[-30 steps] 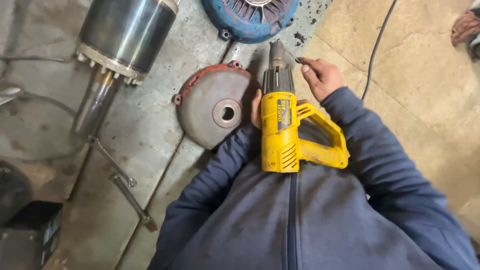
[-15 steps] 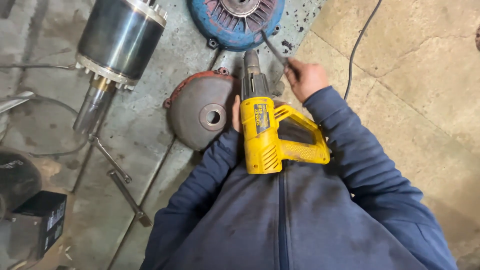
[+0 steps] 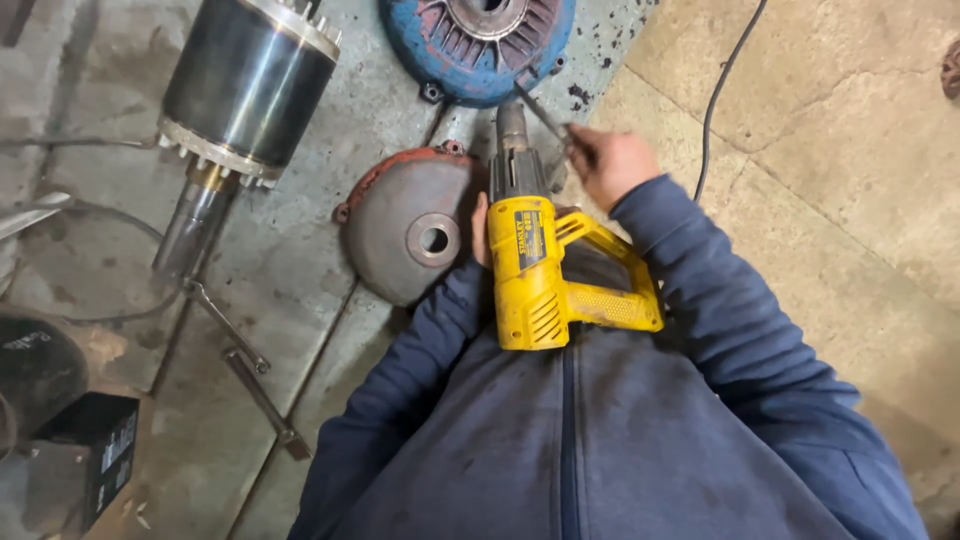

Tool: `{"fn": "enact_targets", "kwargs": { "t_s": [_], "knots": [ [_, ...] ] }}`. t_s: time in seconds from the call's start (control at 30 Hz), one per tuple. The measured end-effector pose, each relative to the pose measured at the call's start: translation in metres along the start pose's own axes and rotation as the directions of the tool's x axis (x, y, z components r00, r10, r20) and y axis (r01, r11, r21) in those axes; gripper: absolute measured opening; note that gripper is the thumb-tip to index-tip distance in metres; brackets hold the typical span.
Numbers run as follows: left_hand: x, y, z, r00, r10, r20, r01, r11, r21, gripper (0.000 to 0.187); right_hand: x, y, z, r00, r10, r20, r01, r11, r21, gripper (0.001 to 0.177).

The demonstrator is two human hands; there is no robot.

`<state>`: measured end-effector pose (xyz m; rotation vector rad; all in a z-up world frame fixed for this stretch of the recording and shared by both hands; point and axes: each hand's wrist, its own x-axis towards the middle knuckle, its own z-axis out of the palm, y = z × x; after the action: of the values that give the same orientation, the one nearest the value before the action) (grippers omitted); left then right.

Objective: The person uses a yellow heat gun to apply heat to a blue circular metal component resting on a workbench. They then use a metal scraper to remove debris and residue from the heated surface. The person repeats this process of heating and scraping to clean the part.

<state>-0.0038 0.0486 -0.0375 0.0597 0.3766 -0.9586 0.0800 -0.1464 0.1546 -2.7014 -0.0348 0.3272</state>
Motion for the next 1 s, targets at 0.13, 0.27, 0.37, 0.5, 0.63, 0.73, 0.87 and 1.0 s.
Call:
{"fn": "enact_targets", "kwargs": {
  "t_s": [0.13,0.27,0.37,0.5,0.63,0.73,0.87,1.0],
  "knots": [
    [0.003,0.003,0.002,1.0,-0.009,0.023,0.009,1.0,-0.006,0.099,0.002,0.007,0.001,0.996,0.023,-0.082,-0.026,0.999,-0.03,0.029],
    [-0.005,0.006,0.025,0.997,-0.05,0.053,0.05,0.999,-0.012,0.1,0.002,0.004,-0.006,0.999,0.027,-0.022,-0.028,0.999,-0.039,0.031],
    [-0.013,0.009,0.045,0.994,-0.086,0.072,0.088,0.996,-0.02,0.102,0.004,0.002,-0.006,1.0,0.022,-0.007,-0.022,0.999,-0.026,0.033],
    [-0.013,0.017,0.06,0.983,-0.138,0.117,0.142,0.99,-0.021,0.106,0.007,0.01,-0.009,0.999,0.043,-0.007,-0.043,0.998,-0.037,0.034],
    [-0.022,0.017,0.057,0.974,-0.182,0.133,0.186,0.982,-0.02,0.109,0.005,-0.001,-0.007,0.995,0.051,0.084,-0.048,0.998,-0.03,0.034],
    [-0.019,0.016,0.049,0.981,-0.157,0.116,0.161,0.987,-0.023,0.11,0.01,0.004,-0.01,0.996,0.082,0.036,-0.082,0.997,0.014,0.036],
    [-0.019,0.016,0.049,0.984,-0.173,0.031,0.175,0.981,-0.089,0.11,0.01,-0.008,-0.022,0.991,0.099,0.091,-0.092,0.992,-0.082,0.036],
    [-0.021,0.016,0.055,0.985,-0.171,-0.033,0.167,0.982,-0.088,0.108,0.002,-0.005,-0.011,0.992,-0.006,0.124,0.022,0.991,-0.129,0.042]
  ]
}}
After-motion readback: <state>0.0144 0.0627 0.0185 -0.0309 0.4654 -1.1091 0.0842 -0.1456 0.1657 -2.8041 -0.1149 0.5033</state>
